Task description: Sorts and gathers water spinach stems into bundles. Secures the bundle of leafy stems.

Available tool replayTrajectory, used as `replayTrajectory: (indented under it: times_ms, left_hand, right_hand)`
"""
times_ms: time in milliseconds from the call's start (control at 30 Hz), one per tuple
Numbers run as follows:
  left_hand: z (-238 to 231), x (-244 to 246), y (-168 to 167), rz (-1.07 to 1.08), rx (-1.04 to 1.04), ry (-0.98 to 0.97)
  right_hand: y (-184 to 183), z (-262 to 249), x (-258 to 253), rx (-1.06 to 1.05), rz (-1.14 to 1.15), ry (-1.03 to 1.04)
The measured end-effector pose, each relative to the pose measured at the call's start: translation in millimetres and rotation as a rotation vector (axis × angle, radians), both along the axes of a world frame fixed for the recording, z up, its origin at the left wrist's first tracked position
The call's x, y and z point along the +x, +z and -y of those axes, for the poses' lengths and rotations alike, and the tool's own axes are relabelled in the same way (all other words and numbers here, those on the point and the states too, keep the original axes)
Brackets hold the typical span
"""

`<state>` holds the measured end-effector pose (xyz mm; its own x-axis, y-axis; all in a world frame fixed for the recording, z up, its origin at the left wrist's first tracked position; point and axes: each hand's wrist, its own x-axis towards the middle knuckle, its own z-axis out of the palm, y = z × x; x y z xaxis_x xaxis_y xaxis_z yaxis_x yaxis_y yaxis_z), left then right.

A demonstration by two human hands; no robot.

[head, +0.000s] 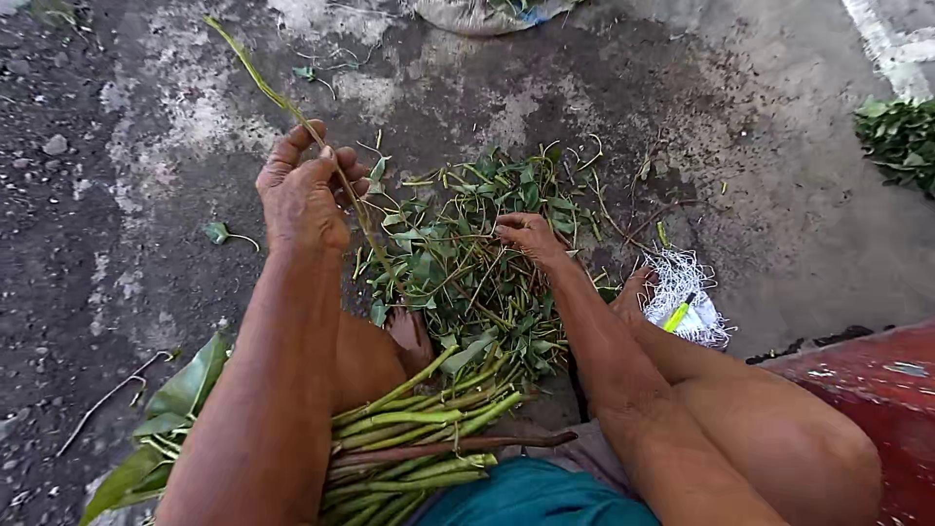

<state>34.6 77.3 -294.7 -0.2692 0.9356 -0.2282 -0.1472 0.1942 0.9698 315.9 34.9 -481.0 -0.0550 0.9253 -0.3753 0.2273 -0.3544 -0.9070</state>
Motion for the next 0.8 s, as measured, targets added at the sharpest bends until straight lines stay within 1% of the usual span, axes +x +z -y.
replayTrajectory:
  times_ms: [100,167,200,267,300,367,400,467,567,667,733,800]
  left_hand:
    - [0,-2,-1,-0.074,0.028,-0.034]
    - [0,-2,-2,-0.106,0.047,-0.060]
    - [1,-1,-2,-0.113,0.047,-0.070]
    - [1,2,-2,-0.128,0.041,-0.098]
    - [2,4,-2,-0.133,0.039,-0.113]
    - [3,9,-3,-0.145,0.031,-0.145]
    - [4,11,-3,-0.149,0.024,-0.167]
    - [6,15,-4,-0.131,0.009,-0.199]
    - [6,17,-5,-0.091,-0.011,-0.223]
    - [4,17,-5,-0.090,-0.016,-0.249]
    - [4,19,-4,-0.108,0.008,-0.275]
    - [4,19,-4,-0.115,0.039,-0.297]
  right_hand:
    - [-47,7,0,-0.190,0.066,-0.055]
    - [-74,13,-7,-0.268,0.147,-0.028]
    - [-82,15,-14,-0.282,0.217,0.018]
    - [-92,16,-32,-0.196,0.381,0.178]
    - [-94,15,-43,-0.120,0.474,0.274]
    - [-102,9,-66,0.055,0.637,0.399]
    - [-107,6,-76,0.103,0.695,0.462]
    - [-115,-1,-90,0.117,0.778,0.608]
    - [-122,-3,-98,0.048,0.891,0.778]
    - [-125,3,-91,0.089,0.902,0.801]
    - [-121,6,-85,0.145,0.853,0.759]
    - [-109,5,-78,0.249,0.786,0.670]
